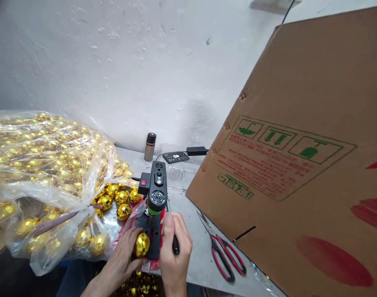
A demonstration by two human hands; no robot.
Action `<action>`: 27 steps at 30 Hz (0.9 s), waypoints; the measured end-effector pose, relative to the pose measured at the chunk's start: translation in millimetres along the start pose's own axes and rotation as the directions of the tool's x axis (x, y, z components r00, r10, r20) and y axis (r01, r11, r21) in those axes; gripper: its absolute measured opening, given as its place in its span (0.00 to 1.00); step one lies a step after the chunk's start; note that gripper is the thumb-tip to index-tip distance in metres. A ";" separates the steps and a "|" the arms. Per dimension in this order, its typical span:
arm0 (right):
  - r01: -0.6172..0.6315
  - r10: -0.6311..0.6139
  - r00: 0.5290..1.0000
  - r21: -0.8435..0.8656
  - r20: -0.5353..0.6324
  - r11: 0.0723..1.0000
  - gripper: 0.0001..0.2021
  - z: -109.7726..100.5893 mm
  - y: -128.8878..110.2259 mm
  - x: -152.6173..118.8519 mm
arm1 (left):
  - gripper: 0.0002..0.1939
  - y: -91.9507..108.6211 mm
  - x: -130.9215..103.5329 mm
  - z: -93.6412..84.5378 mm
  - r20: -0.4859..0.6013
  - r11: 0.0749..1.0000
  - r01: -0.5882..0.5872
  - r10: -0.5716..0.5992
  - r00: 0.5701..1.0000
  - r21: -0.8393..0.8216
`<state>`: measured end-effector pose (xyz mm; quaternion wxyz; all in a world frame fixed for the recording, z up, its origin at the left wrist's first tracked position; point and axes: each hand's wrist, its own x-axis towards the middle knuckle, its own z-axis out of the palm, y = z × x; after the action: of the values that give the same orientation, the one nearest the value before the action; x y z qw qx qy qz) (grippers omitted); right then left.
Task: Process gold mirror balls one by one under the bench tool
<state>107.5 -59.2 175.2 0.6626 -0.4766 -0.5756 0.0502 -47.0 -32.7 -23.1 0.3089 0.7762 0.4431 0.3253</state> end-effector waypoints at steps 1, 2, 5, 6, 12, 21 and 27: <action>0.002 -0.002 1.000 0.004 -0.004 1.000 0.21 0.6 0.4 -0.3 | 0.51 -2.3 -7.0 -2.8 -0.012 1.000 -0.024 0.024 1.000 0.017; 0.004 -0.003 1.000 0.008 -0.015 1.000 0.21 1.6 2.1 -2.3 | 0.56 -3.3 -10.3 -8.0 -0.046 0.999 -0.029 0.031 0.998 0.044; 0.013 -0.012 0.999 0.021 -0.050 1.000 0.20 5.3 8.7 -12.2 | 0.46 -0.3 4.7 -38.2 -0.263 0.977 0.104 -0.052 0.963 0.186; 0.016 -0.015 0.998 0.025 -0.055 1.000 0.20 6.3 10.1 -15.1 | 0.36 1.6 16.4 -51.1 -0.332 0.947 0.194 -0.102 0.938 0.257; 0.026 -0.025 0.999 0.045 -0.030 0.999 0.18 6.3 12.4 -20.5 | 0.20 6.2 77.2 -92.3 -0.175 0.816 0.353 -0.307 0.935 0.457; 0.001 -0.001 1.000 0.050 -0.001 0.999 0.18 5.0 15.5 -21.7 | 0.24 21.7 71.8 -89.0 -0.105 0.931 0.353 -0.344 0.933 0.087; 0.012 -0.012 1.000 0.028 -0.008 1.000 0.19 4.3 8.2 -11.8 | 0.42 43.3 48.5 -72.6 0.090 0.744 0.429 -0.450 0.888 -0.512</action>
<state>104.1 -59.7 160.7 0.6715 -0.4642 -0.5752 0.0525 -63.3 6.2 64.8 0.5651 0.5310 0.5150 0.3655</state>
